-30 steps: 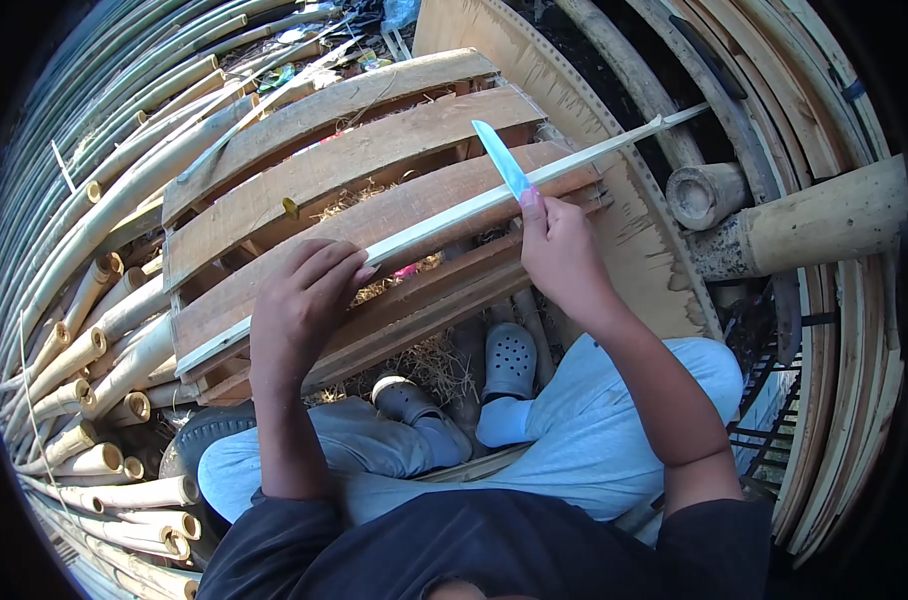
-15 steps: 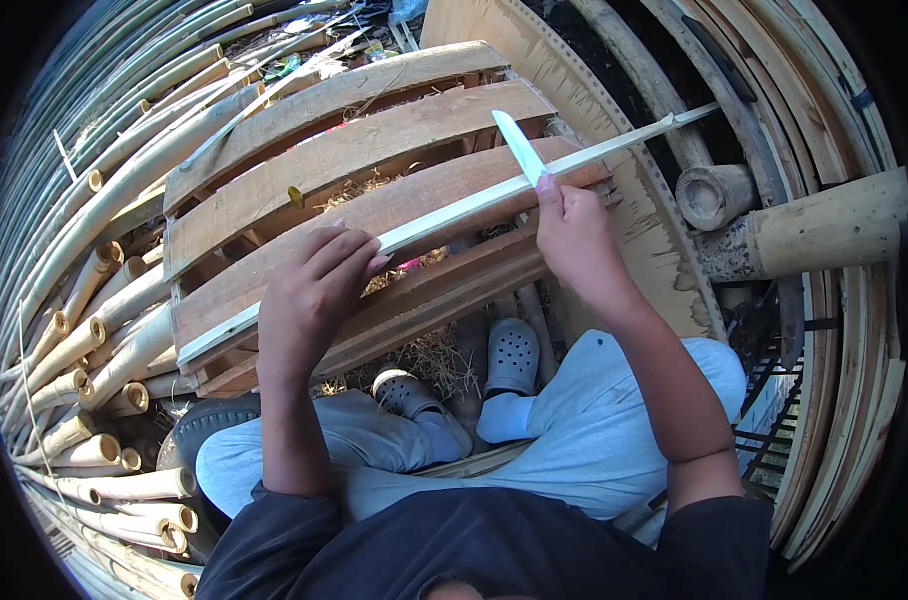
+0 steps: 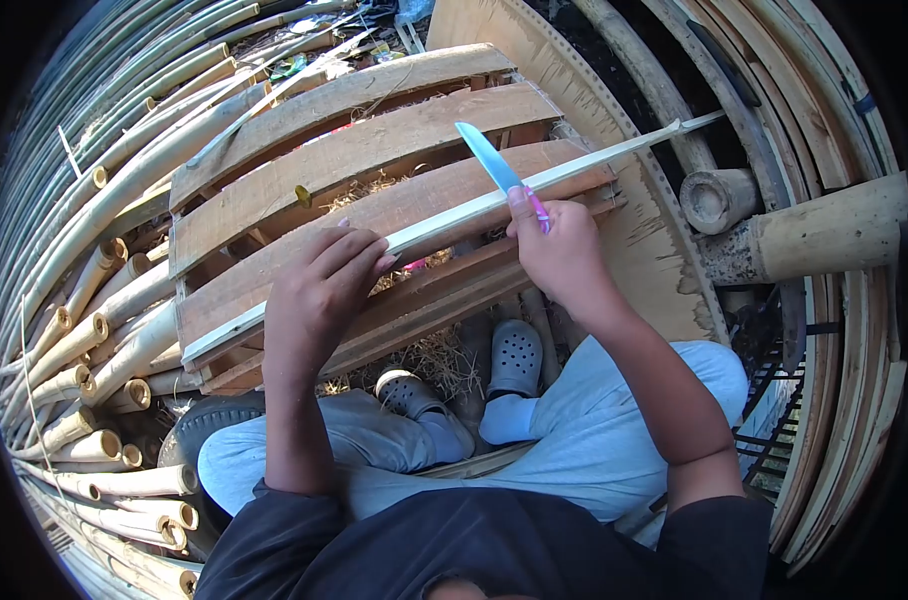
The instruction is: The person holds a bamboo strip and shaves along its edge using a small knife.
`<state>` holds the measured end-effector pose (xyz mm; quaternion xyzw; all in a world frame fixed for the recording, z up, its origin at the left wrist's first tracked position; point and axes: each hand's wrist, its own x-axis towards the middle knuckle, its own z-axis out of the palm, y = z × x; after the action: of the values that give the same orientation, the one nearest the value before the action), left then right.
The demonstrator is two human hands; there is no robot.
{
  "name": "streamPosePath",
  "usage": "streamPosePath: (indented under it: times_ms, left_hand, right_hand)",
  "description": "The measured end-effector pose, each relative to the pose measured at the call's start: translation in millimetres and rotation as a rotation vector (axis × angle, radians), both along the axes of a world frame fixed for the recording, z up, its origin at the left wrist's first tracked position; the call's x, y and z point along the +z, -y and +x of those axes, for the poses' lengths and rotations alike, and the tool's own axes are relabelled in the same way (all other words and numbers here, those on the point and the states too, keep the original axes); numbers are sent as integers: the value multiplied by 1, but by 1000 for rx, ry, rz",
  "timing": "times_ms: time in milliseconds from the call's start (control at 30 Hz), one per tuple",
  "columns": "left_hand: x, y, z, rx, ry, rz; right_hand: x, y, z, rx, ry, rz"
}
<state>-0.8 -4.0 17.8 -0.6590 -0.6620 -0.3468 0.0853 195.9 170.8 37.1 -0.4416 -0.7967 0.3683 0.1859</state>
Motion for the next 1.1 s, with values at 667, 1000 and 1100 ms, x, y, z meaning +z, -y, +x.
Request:
streamPosePath:
  times_ms: [667, 1000, 1100]
  left_hand:
    - [5, 12, -2, 100, 4, -82]
    - [1, 11, -1, 126, -140, -55]
    - [1, 11, -1, 126, -150, -59]
  right_hand:
    - [28, -34, 14, -334, -93, -221]
    - [14, -7, 16, 47, 83, 89]
    - [27, -46, 23, -169, 106, 33]
